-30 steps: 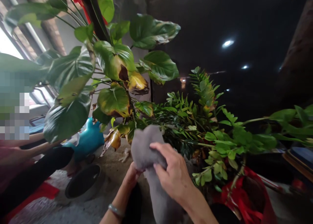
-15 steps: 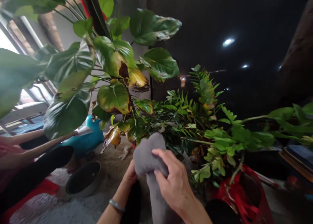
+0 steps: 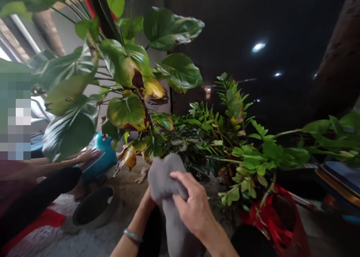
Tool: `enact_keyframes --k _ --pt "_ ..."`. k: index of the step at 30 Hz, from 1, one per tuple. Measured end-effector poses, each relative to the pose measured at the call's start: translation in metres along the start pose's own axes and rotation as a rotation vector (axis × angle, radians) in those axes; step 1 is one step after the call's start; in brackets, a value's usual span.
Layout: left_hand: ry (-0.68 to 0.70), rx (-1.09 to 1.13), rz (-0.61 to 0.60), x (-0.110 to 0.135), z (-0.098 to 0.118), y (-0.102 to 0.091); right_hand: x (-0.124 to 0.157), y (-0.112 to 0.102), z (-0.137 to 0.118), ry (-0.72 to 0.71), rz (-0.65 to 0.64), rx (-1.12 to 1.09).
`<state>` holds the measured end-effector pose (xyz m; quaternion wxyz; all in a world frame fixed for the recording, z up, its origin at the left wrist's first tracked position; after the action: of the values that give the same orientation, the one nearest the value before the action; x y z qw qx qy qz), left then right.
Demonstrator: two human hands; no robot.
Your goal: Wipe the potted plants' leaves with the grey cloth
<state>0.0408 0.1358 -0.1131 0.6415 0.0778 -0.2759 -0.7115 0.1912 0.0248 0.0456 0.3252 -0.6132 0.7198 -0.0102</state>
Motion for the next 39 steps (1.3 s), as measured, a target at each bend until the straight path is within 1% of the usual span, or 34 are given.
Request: enact_keyframes --k 2,3,4,6,8,9,11,12,13,14,16,17,18,19,20,22,24,25,26,28,29,30,32,33,34,35,37,39 --pt "0.004 0.0 -0.023 0.001 0.002 0.002 -0.02 -0.025 0.005 -0.011 0.211 0.035" --pt "0.002 -0.002 -0.031 0.002 0.002 0.003 -0.027 -0.035 0.014 0.025 0.291 0.056" --pt "0.001 -0.005 -0.033 0.002 0.003 0.002 -0.029 -0.041 0.027 0.082 0.334 0.075" --pt "0.004 -0.013 -0.023 0.002 0.004 0.0 -0.021 -0.044 0.056 0.226 0.324 0.106" --pt "0.012 -0.016 -0.009 0.002 0.005 -0.003 0.005 -0.037 0.077 0.351 0.242 0.123" --pt "0.019 -0.015 0.003 0.001 0.006 -0.005 0.02 -0.031 0.081 0.389 0.182 0.121" --pt "0.043 -0.002 0.032 0.0 0.007 -0.009 0.044 -0.022 0.074 0.411 0.051 0.089" --pt "0.06 0.013 0.045 -0.001 0.007 -0.011 0.05 -0.02 0.065 0.394 0.01 0.063" --pt "0.077 0.033 0.052 -0.003 0.007 -0.012 0.05 -0.023 0.053 0.36 0.005 0.037" --pt "0.092 0.056 0.051 -0.004 0.008 -0.012 0.044 -0.03 0.041 0.319 0.046 0.02" --pt "0.105 0.094 0.032 -0.006 0.007 -0.011 0.022 -0.053 0.025 0.244 0.231 0.024" --pt "0.103 0.106 0.02 -0.007 0.006 -0.01 0.01 -0.065 0.023 0.222 0.33 0.042" --pt "0.098 0.114 0.01 -0.007 0.005 -0.009 -0.001 -0.075 0.026 0.213 0.404 0.061" --pt "0.091 0.119 0.003 -0.007 0.004 -0.008 -0.01 -0.08 0.033 0.219 0.447 0.075" --pt "0.084 0.123 -0.003 -0.008 0.004 -0.007 -0.016 -0.082 0.044 0.238 0.456 0.081" --pt "0.07 0.126 -0.023 -0.007 0.003 -0.005 -0.013 -0.072 0.068 0.31 0.396 0.075" --pt "0.058 0.125 -0.043 -0.006 0.003 -0.003 0.005 -0.053 0.084 0.395 0.282 0.062" --pt "0.052 0.125 -0.051 -0.005 0.004 -0.003 0.016 -0.043 0.084 0.424 0.214 0.053" --pt "0.048 0.124 -0.058 -0.005 0.004 -0.002 0.026 -0.034 0.079 0.436 0.145 0.038" --pt "0.039 0.126 -0.074 -0.006 0.005 -0.001 0.033 -0.025 0.056 0.399 0.044 -0.008" --pt "0.035 0.128 -0.084 -0.006 0.005 0.0 0.03 -0.028 0.041 0.361 0.036 -0.027" --pt "0.031 0.127 -0.094 -0.007 0.004 0.0 0.021 -0.034 0.027 0.316 0.065 -0.035" --pt "0.021 0.122 -0.103 -0.008 0.003 0.001 -0.003 -0.057 0.01 0.24 0.205 -0.01" --pt "0.02 0.118 -0.105 -0.009 0.002 0.002 -0.016 -0.068 0.009 0.221 0.282 0.02" --pt "0.02 0.116 -0.104 -0.009 0.001 0.002 -0.027 -0.076 0.013 0.217 0.339 0.051" --pt "0.019 0.117 -0.102 -0.009 0.001 0.002 -0.035 -0.081 0.023 0.23 0.364 0.08" --pt "0.015 0.129 -0.096 -0.008 0.0 0.002 -0.037 -0.078 0.051 0.302 0.33 0.128" --pt "0.01 0.137 -0.094 -0.008 0.0 0.002 -0.022 -0.065 0.077 0.392 0.248 0.15"
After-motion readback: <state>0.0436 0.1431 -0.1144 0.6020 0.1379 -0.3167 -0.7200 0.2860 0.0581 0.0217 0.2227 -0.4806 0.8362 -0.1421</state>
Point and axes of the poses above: each hand's wrist, its own x-axis away from the middle knuckle, its own y-axis out of the palm, z = x × y, the point moved 6 cm from there along -x, towards the middle knuckle, and after that the axes turned 1 degree about -x, right-handed, at the moved point
